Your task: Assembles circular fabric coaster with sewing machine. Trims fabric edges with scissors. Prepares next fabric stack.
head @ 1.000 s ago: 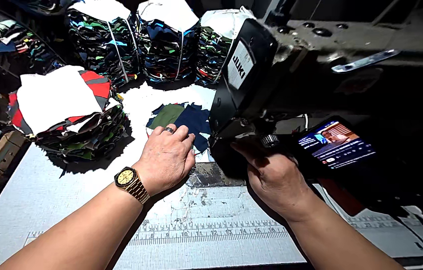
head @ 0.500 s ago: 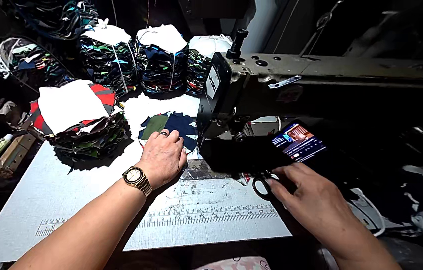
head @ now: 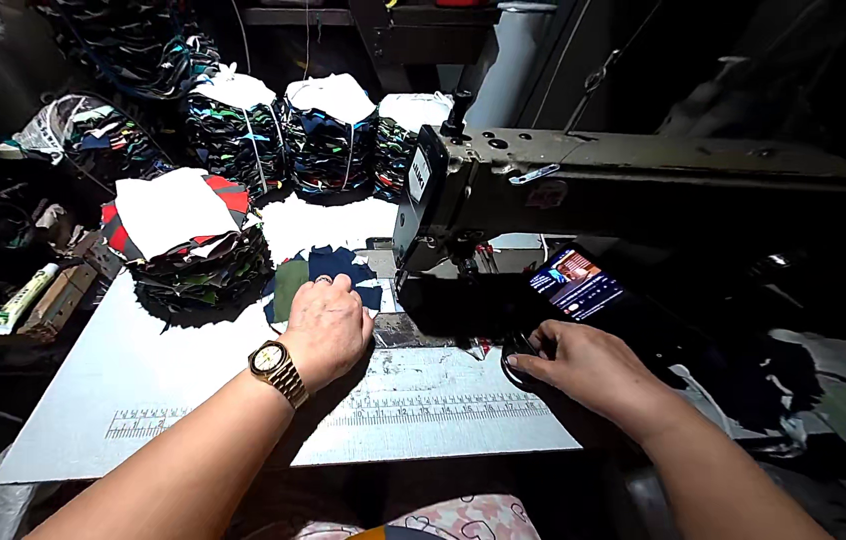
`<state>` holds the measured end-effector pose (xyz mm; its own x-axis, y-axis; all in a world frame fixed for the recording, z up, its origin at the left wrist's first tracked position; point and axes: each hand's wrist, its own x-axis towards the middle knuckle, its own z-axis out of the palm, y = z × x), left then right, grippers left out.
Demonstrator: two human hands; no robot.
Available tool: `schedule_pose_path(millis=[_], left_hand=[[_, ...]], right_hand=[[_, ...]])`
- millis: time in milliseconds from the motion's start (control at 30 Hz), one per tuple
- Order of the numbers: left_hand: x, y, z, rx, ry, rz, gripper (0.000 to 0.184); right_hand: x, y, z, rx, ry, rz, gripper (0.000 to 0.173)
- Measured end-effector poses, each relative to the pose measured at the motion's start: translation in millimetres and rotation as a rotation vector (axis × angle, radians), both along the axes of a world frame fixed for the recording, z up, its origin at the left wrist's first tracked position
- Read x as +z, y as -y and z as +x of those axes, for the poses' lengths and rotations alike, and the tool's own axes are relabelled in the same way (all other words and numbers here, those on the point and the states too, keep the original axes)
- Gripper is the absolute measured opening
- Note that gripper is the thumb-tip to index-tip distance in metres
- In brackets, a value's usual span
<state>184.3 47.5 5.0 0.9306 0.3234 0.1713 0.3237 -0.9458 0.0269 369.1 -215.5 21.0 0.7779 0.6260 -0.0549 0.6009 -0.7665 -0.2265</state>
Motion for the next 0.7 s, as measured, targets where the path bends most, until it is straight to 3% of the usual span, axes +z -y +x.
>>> schedule_pose_path(millis=[167, 300, 500, 700], left_hand=[[11, 7, -7, 0.023, -0.02, -0.11, 0.034], [0, -20, 0, -0.154, 0.151, -0.159, 0.025], [-23, -38, 2, -0.167, 0.024, -0.218, 0.055], [-31, -32, -10, -0.074, 0.034, -0.181, 0.058]], right_hand=[[7, 1, 16, 0.033, -0.152, 0.02, 0.02], [6, 9, 28, -0.033, -0.497, 0.274, 0.003], [-1, 28, 23, -0.028, -0.625, 0.354, 0.018], [1, 87, 16, 0.219, -0.781, 0.237, 0.045]])
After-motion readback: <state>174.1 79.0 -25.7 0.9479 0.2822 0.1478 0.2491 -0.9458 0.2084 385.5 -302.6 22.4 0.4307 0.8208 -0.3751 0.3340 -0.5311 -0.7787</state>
